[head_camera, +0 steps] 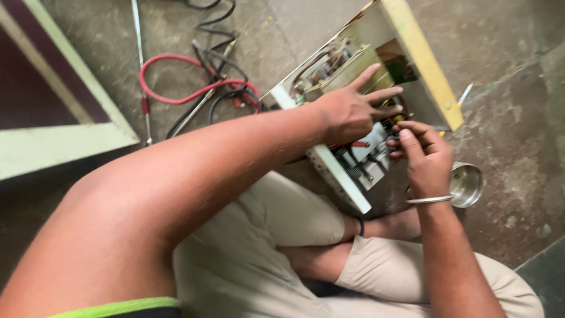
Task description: The person sits on the floor and works on an open electronic device, likely a power supply unit. They use a yellow-handled screwdriver to adjust internal components and wires, occasionally using their fingers to hold parts in place.
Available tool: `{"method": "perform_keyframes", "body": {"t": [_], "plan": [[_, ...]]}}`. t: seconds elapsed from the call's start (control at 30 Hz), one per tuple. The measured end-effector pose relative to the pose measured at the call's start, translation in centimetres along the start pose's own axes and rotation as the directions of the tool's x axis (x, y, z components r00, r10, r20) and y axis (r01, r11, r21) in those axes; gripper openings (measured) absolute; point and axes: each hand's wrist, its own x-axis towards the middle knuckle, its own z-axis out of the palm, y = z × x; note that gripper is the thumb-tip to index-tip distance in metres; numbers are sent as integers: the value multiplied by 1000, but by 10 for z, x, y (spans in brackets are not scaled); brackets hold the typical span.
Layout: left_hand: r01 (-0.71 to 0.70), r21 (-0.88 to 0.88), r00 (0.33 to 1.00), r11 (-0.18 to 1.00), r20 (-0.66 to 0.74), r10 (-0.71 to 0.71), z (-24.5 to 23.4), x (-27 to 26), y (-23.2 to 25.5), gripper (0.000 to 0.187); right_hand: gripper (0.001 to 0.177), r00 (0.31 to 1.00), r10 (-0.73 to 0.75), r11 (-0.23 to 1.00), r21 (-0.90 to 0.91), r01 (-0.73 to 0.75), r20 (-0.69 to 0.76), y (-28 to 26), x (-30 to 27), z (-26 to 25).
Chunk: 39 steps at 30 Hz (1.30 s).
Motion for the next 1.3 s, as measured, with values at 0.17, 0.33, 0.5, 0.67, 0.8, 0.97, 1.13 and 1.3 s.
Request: {"method": "perform_keyframes", "body": {"t": [0.17,0.33,0.5,0.67,0.8,0.97,1.13,1.3], "plan": [[10,-1,999,1000,50,-10,1,6,2,25,19,999,-33,999,5,33,12,-3,-3,1],[38,-40,999,998,27,-37,3,8,1,24,18,998,-52,998,20,51,23,-4,-4,2],[59,-60,998,996,22,-58,11,9,-1,27,17,997,-66,998,-8,66,31,0,-5,1],[61,-66,998,996,6,-61,8,9,-2,21,17,997,-66,998,-20,66,28,-4,-5,4],[75,-88,997,993,-1,-75,9,8,-3,20,17,997,-66,997,-27,67,28,-4,-4,5],[80,-95,997,992,-13,-81,14,9,-3,20,18,997,-73,997,-13,73,40,-2,-8,4],[93,-93,996,991,-8,-94,15,9,-4,21,18,996,-83,996,-31,84,40,-2,-8,5],[72,-78,995,994,-69,-78,23,12,-6,16,18,995,-82,994,-66,86,57,1,-9,4]]}}
